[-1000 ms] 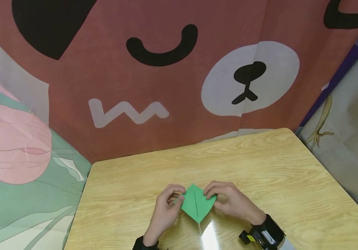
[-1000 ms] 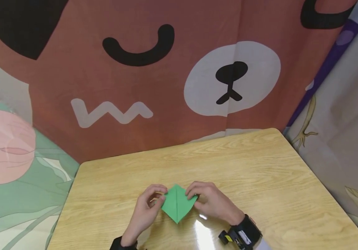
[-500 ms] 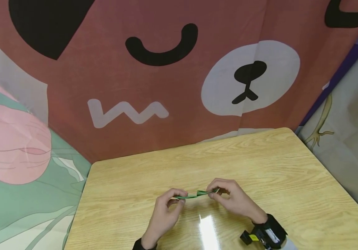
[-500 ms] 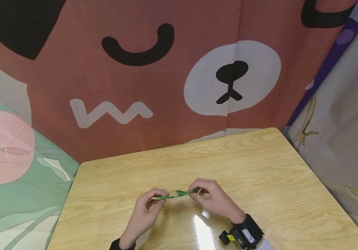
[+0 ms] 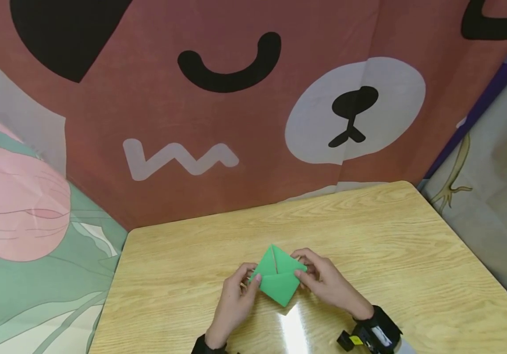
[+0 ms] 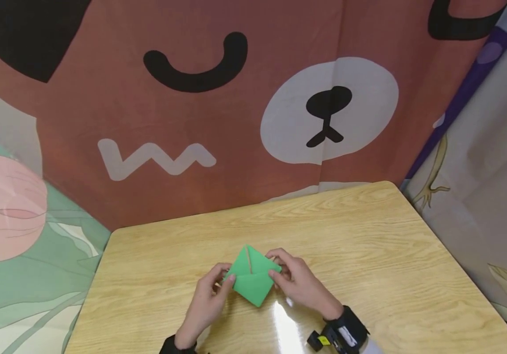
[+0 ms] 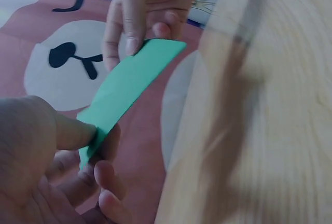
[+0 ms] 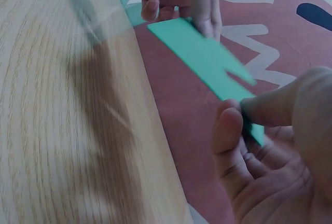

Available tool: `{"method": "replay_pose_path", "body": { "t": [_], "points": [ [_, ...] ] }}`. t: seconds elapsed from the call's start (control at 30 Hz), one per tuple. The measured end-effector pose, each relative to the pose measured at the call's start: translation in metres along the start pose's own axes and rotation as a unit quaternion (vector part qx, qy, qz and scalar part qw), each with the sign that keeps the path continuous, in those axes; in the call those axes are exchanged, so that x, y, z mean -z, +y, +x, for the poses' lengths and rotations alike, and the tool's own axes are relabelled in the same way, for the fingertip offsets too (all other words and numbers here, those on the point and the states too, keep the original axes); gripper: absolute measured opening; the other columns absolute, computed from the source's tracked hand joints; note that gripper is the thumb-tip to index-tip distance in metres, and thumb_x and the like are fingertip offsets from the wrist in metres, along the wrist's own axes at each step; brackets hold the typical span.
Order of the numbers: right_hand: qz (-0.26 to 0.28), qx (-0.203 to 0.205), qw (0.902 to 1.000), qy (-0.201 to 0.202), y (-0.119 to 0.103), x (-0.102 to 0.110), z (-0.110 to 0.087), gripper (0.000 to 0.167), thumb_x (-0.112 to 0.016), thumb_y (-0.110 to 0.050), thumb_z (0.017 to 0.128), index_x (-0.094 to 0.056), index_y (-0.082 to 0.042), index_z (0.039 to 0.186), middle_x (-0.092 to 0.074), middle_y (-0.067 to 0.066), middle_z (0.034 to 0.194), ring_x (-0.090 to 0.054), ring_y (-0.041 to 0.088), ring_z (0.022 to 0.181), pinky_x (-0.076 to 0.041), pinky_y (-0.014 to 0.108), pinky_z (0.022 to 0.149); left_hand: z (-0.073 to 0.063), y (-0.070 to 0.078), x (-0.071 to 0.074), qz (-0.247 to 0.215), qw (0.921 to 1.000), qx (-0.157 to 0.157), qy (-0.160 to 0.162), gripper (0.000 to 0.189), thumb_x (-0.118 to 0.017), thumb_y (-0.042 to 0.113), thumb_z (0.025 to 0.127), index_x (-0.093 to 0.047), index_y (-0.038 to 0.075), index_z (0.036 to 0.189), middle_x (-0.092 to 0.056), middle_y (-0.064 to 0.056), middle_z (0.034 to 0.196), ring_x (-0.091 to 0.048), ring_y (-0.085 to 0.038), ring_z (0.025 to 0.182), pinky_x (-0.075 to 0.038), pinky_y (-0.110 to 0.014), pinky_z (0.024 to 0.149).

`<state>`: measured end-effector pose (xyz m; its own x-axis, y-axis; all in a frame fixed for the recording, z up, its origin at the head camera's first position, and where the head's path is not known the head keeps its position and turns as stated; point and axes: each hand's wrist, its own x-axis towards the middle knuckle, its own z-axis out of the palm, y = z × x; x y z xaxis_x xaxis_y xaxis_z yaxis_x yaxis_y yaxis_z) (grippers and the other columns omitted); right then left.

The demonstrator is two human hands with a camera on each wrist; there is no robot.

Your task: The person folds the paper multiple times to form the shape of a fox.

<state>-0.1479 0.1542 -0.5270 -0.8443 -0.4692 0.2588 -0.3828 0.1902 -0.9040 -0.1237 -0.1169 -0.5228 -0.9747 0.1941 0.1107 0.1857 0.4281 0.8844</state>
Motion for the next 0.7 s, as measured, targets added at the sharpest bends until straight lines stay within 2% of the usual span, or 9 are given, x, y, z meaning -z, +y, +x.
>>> {"method": "replay_pose_path", "body": {
  "t": [0.17, 0.3, 0.4, 0.5, 0.6, 0.7],
  "points": [
    [0.020, -0.070, 0.9973, -0.012, 0.001, 0.001, -0.002, 0.032, -0.066, -0.007, 0.106, -0.061, -0.003, 0.137, -0.064, 0.016, 0.104, -0.070, 0.027, 0.064, -0.059, 0.032, 0.051, 0.002, -0.007, -0.008, 0.051, 0.9987, -0.007, -0.001, 0.029, -0.069, 0.011, 0.104, -0.066, 0.012, 0.133, -0.068, 0.004, 0.083, -0.049, -0.001, 0.061, -0.042, -0.017, 0.055],
    [-0.011, -0.121, 0.9923, -0.022, 0.005, 0.002, -0.004, 0.035, -0.069, -0.008, 0.103, -0.064, -0.001, 0.137, -0.067, 0.011, 0.099, -0.069, 0.022, 0.062, -0.057, 0.028, 0.050, 0.003, -0.010, -0.014, 0.092, 0.9954, 0.021, -0.018, 0.027, -0.070, 0.012, 0.103, -0.070, 0.012, 0.130, -0.068, 0.005, 0.082, -0.043, 0.001, 0.054, -0.034, -0.017, 0.047],
    [-0.062, -0.137, 0.9880, -0.036, 0.010, 0.001, -0.005, 0.036, -0.071, -0.009, 0.102, -0.066, 0.002, 0.136, -0.068, 0.004, 0.092, -0.066, 0.011, 0.061, -0.055, 0.024, 0.051, 0.002, -0.009, -0.019, 0.130, 0.9897, 0.053, -0.029, 0.026, -0.073, 0.016, 0.102, -0.073, 0.014, 0.128, -0.071, 0.006, 0.087, -0.048, -0.001, 0.057, -0.037, -0.020, 0.047],
    [-0.108, -0.144, 0.9823, -0.050, 0.013, -0.002, -0.006, 0.037, -0.072, -0.010, 0.102, -0.067, 0.002, 0.137, -0.066, -0.002, 0.089, -0.059, 0.003, 0.061, -0.050, 0.022, 0.052, -0.001, -0.007, -0.025, 0.168, 0.9829, 0.070, -0.028, 0.027, -0.075, 0.016, 0.099, -0.074, 0.012, 0.126, -0.070, 0.006, 0.089, -0.054, -0.003, 0.066, -0.041, -0.024, 0.050],
    [-0.136, -0.145, 0.9784, -0.055, 0.014, -0.005, -0.008, 0.038, -0.073, -0.011, 0.101, -0.068, 0.002, 0.136, -0.063, -0.004, 0.088, -0.054, 0.001, 0.066, -0.047, 0.021, 0.056, -0.003, -0.005, -0.030, 0.206, 0.9752, 0.076, -0.025, 0.026, -0.077, 0.016, 0.098, -0.075, 0.010, 0.124, -0.064, 0.006, 0.087, -0.054, -0.005, 0.071, -0.042, -0.025, 0.053],
    [-0.156, -0.143, 0.9760, -0.051, 0.012, -0.008, -0.008, 0.037, -0.074, -0.008, 0.099, -0.069, 0.002, 0.134, -0.061, -0.004, 0.087, -0.052, 0.003, 0.071, -0.046, 0.022, 0.061, -0.005, -0.005, -0.035, 0.242, 0.9669, 0.076, -0.024, 0.026, -0.078, 0.017, 0.097, -0.074, 0.011, 0.122, -0.058, 0.006, 0.085, -0.050, -0.006, 0.069, -0.040, -0.024, 0.052]
  ]
}}
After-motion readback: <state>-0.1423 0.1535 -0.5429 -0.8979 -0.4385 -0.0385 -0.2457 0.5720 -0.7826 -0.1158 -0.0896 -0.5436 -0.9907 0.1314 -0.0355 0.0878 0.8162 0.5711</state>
